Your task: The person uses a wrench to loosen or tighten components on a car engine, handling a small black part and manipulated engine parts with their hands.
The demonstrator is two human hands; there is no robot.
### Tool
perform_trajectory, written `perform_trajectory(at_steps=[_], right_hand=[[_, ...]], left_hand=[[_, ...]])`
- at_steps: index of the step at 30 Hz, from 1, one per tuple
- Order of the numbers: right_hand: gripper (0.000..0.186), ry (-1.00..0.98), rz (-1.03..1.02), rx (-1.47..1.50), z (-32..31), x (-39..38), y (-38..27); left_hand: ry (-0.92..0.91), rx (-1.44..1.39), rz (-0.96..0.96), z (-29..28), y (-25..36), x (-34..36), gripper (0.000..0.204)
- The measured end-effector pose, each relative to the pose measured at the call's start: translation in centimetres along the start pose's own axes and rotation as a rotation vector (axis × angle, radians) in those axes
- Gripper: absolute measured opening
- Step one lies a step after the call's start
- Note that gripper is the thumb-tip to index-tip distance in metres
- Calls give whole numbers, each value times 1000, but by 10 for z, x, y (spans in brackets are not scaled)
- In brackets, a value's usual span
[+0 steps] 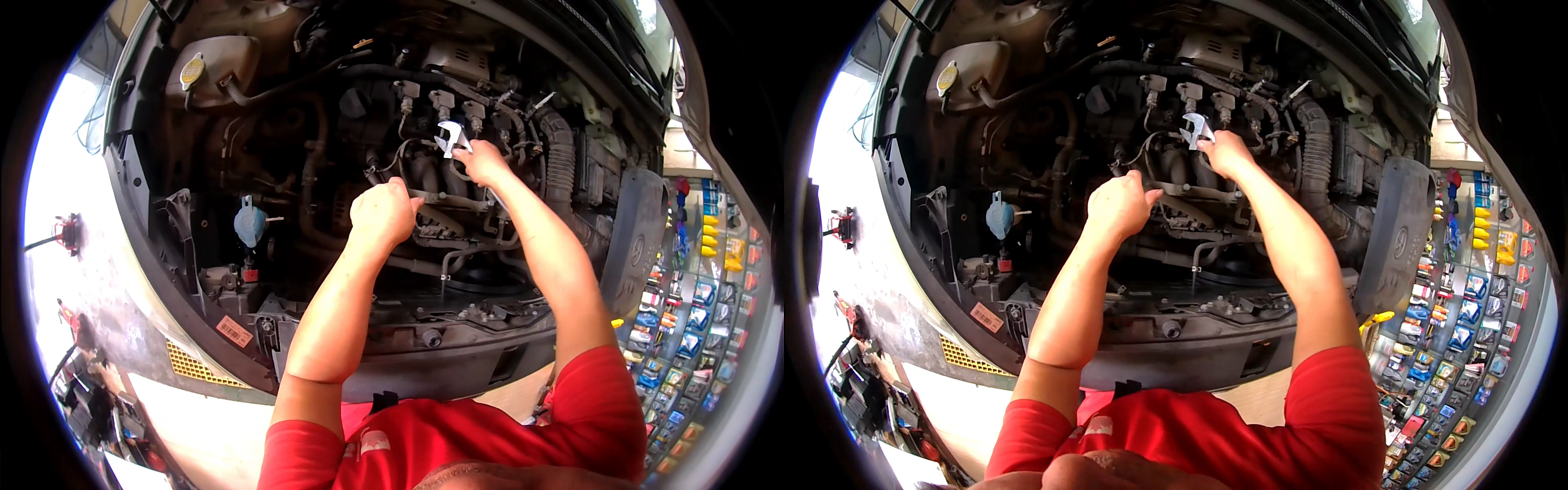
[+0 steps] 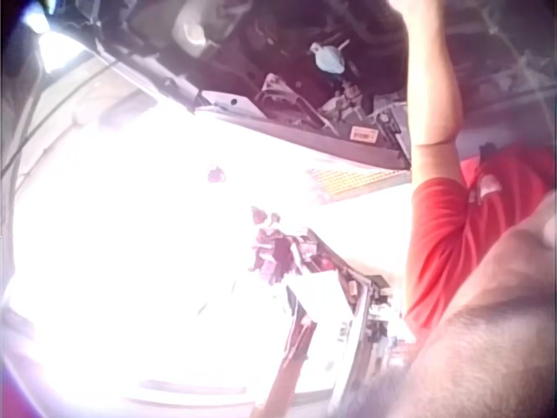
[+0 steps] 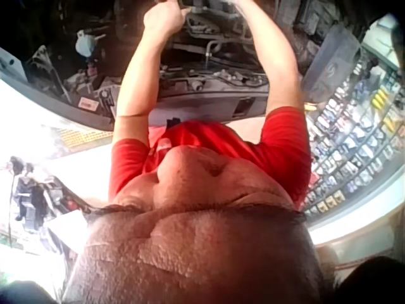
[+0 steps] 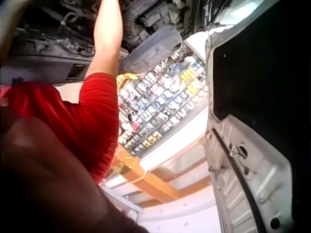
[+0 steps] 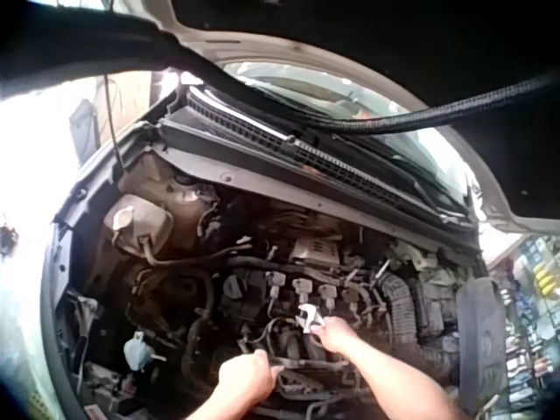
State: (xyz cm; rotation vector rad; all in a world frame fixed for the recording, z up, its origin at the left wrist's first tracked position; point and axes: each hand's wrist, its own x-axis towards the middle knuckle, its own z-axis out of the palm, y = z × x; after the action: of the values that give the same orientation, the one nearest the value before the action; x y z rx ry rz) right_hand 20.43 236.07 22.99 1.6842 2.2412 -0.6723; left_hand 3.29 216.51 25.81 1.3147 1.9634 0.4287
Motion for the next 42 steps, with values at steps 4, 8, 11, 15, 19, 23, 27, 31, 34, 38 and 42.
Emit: perform_trajectory(at_steps=[4,8,11,15,19,23,27,31,34,38,42], right_hand=[[45,30,23,142,26,12,2],[44,50,15,162,40,9,-9],[41,50,58,262,47,7,-17],[44,61,134,344,55,7,-25],[48,152,106,210,61,12,-19],[51,191,67,43,40,-1,-31],[41,149,-101,-414,-10,-14,-60],[18,201,-337,-895,-21,10,-72],[22,118,-323,-818,-41,11,-84],[44,24,-74,-173,-48,14,-41],[48,-51,55,107,-3,-2,-18]], left_hand=[[-3,17,-7,0,-3,1,44],[0,10,-7,-1,-5,0,45],[14,2,9,1,-6,1,45],[11,1,11,1,-6,1,45],[12,-10,16,-1,-4,0,45],[1,-26,15,-1,-4,-1,45],[-13,-21,23,-1,0,-3,45],[-32,2,38,1,0,0,45],[-35,14,16,2,-7,0,45],[-22,4,43,0,-1,1,46],[-28,6,54,0,-2,-1,47]])
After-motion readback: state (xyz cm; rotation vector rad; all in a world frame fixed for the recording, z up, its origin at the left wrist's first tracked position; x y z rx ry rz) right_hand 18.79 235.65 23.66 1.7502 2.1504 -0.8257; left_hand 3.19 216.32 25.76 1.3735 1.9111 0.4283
